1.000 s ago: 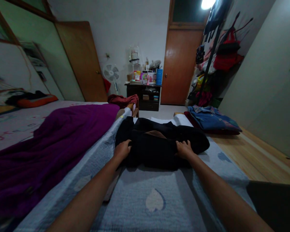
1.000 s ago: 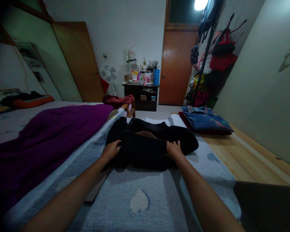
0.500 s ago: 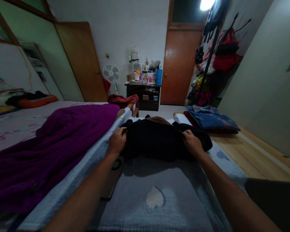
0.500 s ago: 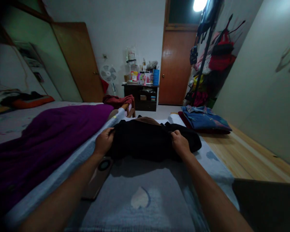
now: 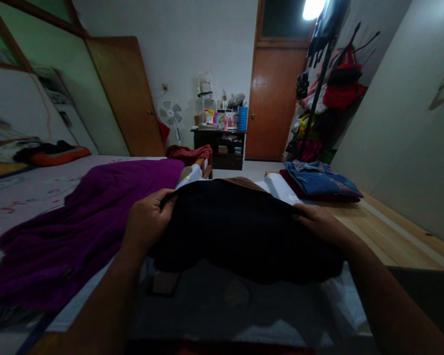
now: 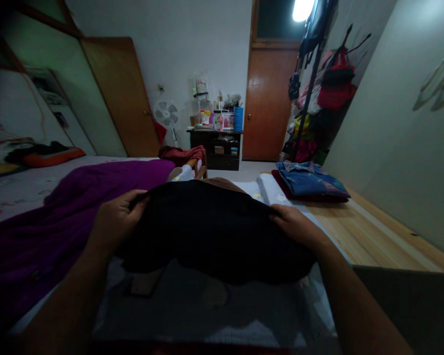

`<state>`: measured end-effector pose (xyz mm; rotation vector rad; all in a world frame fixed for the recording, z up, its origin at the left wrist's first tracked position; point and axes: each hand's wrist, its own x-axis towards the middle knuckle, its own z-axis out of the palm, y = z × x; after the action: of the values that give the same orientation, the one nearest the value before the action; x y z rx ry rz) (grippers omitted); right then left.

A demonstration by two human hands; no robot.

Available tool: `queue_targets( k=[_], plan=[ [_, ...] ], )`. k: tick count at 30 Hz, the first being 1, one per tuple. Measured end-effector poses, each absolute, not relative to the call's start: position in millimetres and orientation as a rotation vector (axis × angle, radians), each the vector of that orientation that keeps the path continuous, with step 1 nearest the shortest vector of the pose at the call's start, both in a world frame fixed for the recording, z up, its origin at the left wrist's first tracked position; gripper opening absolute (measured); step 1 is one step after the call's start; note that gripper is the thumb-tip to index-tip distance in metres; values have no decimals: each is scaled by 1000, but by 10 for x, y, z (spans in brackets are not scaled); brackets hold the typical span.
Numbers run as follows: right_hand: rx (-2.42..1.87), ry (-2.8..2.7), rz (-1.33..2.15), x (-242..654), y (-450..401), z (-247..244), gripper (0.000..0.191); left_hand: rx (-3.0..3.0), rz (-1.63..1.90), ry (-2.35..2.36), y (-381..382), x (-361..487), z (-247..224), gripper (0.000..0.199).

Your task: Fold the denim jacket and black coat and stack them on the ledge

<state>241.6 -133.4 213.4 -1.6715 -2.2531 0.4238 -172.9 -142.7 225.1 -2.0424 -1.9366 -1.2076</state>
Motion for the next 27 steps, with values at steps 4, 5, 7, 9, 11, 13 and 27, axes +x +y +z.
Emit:
queue_targets(
  k=[4, 5, 7, 9, 11, 13, 27],
  plan=[
    [-1718, -2199, 464, 2546, -1519, 2373, 42, -2058, -1136, -1931, -1697, -1802, 2568, 29],
    [-1735, -2183, 462, 2576, -1549, 2417, 44, -2076, -1107, -1932, -1746, -1832, 2643, 29],
    [-1751, -2172, 493, 2609, -1569, 2472, 47, -2128, -1041, -1943, -1791, -1901, 2761, 31],
    [-1736, -2210, 587, 2597, -1522, 2462, 47, -2212, -965, -1973, -1743, -1967, 2806, 33],
    [-1729, -2273, 705, 2547, -1410, 2367, 43, -2336, -862, -2012, -1597, -2005, 2759, 33],
    [-1759, -2343, 773, 2483, -1256, 2196, 38, -2487, -696, -2059, -1381, -2001, 2625, 30],
    [-1962, -2224, 83, 2458, -151, 1889, 29, -2337, -326, -1896, 36, -1781, 1912, 25]
  ],
)
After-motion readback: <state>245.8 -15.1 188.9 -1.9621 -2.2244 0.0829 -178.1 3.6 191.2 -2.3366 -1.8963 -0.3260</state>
